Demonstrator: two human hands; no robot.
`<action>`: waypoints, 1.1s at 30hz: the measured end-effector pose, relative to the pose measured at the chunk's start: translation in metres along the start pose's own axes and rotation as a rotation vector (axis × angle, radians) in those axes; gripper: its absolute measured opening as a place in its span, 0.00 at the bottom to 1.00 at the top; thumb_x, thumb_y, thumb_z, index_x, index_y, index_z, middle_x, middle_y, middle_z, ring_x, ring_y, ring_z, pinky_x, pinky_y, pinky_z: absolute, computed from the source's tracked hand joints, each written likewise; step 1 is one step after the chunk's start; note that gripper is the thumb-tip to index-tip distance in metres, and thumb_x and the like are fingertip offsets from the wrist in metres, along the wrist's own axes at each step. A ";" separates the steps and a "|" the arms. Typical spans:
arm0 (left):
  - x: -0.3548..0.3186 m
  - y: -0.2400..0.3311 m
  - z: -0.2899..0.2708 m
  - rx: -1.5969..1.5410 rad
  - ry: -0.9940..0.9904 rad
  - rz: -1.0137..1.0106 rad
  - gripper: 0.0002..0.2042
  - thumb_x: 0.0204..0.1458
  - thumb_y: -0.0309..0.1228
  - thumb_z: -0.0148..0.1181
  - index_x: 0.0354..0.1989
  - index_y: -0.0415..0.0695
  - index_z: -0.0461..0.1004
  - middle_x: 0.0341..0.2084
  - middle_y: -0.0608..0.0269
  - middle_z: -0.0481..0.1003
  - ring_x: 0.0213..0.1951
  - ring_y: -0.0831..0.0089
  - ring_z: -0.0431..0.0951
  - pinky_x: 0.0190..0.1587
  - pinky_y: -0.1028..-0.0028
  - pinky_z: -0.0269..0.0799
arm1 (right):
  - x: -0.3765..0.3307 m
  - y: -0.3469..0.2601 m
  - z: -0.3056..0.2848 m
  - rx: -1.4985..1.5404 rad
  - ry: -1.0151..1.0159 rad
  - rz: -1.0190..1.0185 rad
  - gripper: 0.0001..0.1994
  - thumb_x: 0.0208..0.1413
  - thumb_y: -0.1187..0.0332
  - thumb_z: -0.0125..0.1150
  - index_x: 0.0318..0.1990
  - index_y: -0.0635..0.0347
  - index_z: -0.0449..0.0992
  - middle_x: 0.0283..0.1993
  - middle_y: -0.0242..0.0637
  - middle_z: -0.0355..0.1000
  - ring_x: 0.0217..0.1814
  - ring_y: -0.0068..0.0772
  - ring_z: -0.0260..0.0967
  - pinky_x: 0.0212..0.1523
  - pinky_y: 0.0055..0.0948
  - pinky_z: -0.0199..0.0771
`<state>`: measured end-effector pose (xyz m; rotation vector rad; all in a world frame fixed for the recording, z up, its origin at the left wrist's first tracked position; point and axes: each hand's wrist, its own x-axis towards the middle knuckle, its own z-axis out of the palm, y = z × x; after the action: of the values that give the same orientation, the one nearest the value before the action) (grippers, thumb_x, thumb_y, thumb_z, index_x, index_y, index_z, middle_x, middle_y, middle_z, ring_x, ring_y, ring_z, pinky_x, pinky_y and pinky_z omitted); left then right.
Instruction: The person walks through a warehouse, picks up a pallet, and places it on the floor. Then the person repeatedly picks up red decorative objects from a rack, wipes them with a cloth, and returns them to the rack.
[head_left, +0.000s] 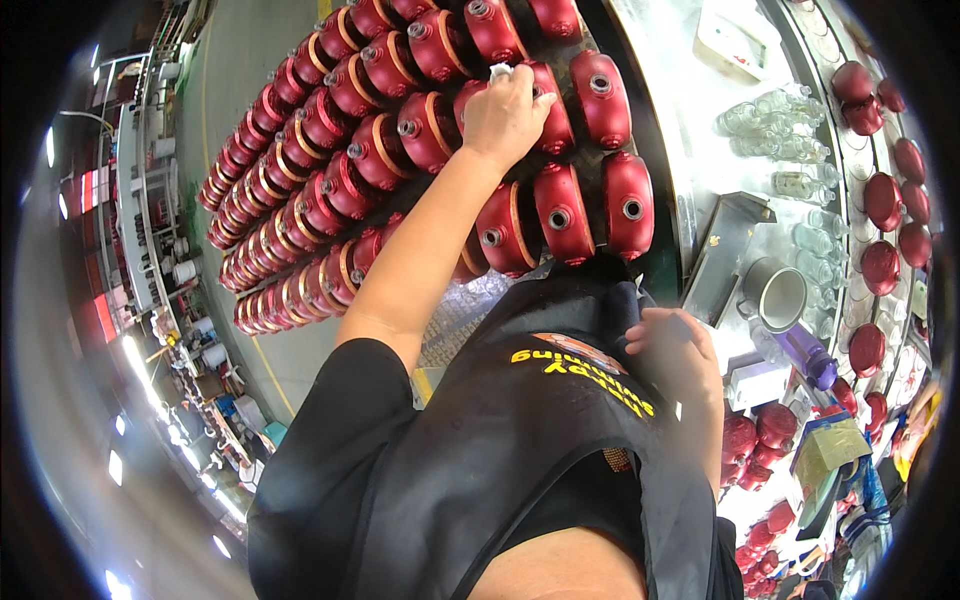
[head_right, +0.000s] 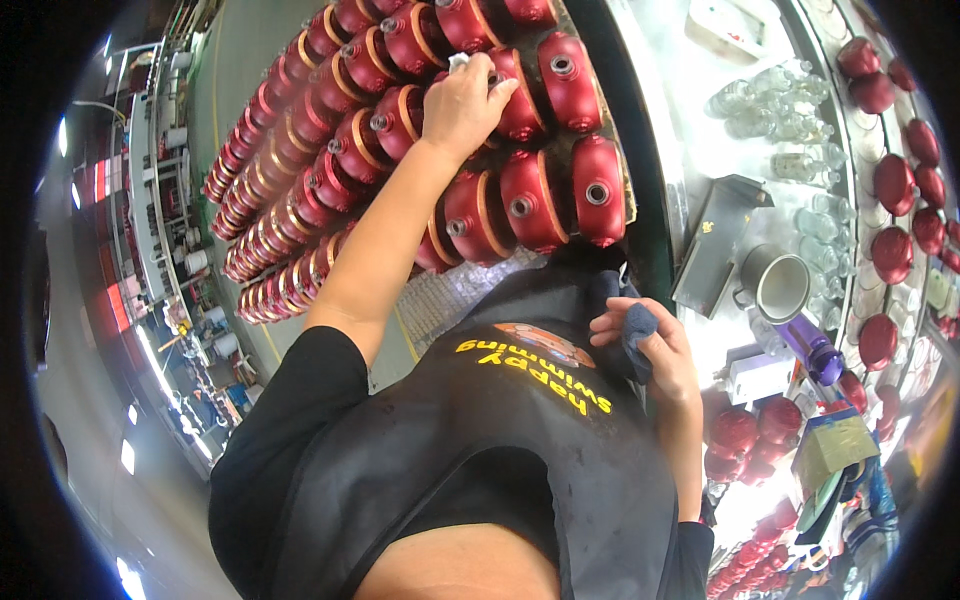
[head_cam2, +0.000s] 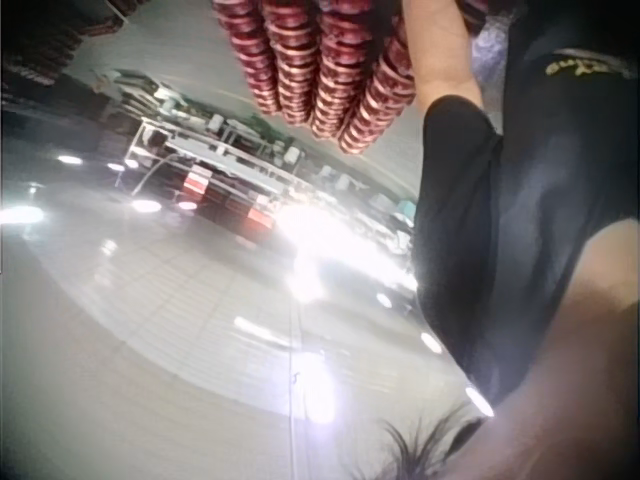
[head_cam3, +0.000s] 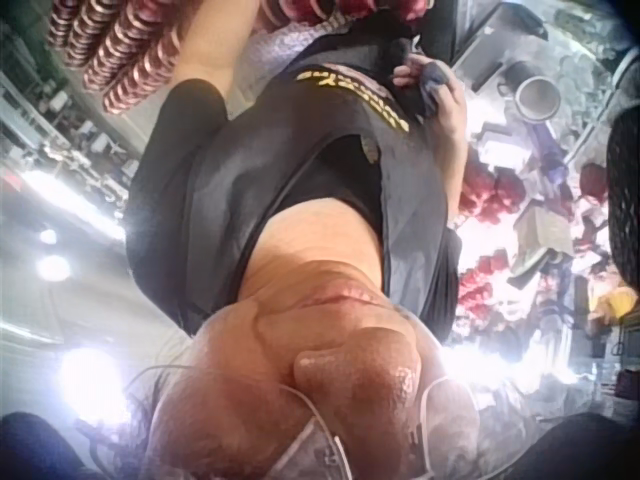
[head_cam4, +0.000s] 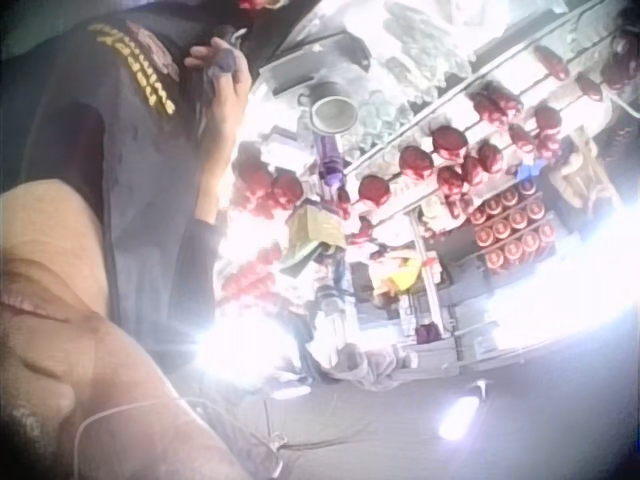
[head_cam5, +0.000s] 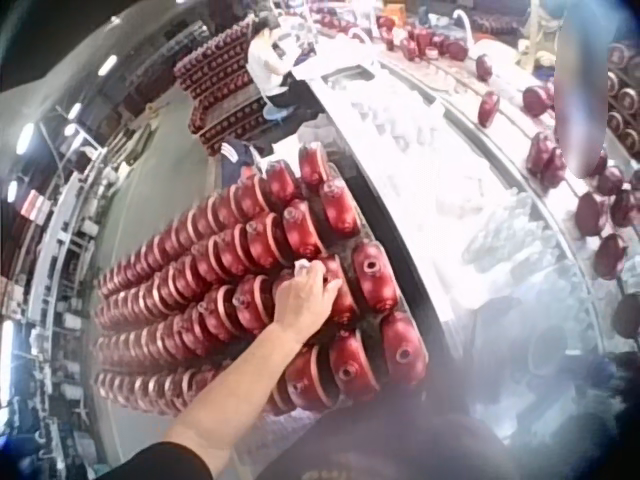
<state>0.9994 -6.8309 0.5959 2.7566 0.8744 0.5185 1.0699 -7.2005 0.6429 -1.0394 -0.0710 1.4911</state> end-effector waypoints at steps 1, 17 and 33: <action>-0.001 0.000 -0.001 -0.010 0.003 0.014 0.15 0.51 0.41 0.62 0.34 0.42 0.68 0.27 0.50 0.75 0.29 0.50 0.77 0.30 0.57 0.73 | -0.001 -0.002 0.000 0.010 0.009 -0.004 0.27 0.58 0.55 0.59 0.55 0.71 0.68 0.45 0.50 0.75 0.45 0.40 0.75 0.50 0.34 0.73; -0.023 0.048 -0.176 -0.762 0.167 -0.080 0.09 0.53 0.25 0.64 0.39 0.36 0.73 0.28 0.71 0.72 0.28 0.87 0.67 0.32 0.85 0.64 | -0.028 -0.073 0.017 0.005 0.004 -0.387 0.41 0.49 0.47 0.66 0.60 0.74 0.62 0.48 0.54 0.73 0.46 0.39 0.75 0.51 0.33 0.73; -0.034 0.164 -0.141 -0.878 -0.107 0.486 0.15 0.52 0.33 0.66 0.42 0.35 0.72 0.25 0.55 0.74 0.24 0.69 0.72 0.27 0.75 0.69 | -0.002 -0.054 -0.001 0.335 0.230 -0.582 0.26 0.49 0.68 0.64 0.57 0.67 0.66 0.47 0.34 0.73 0.46 0.23 0.72 0.50 0.23 0.73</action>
<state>1.0031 -6.9704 0.7641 2.1016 -0.0915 0.6267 1.1116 -7.1891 0.6758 -0.8171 0.0379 0.8168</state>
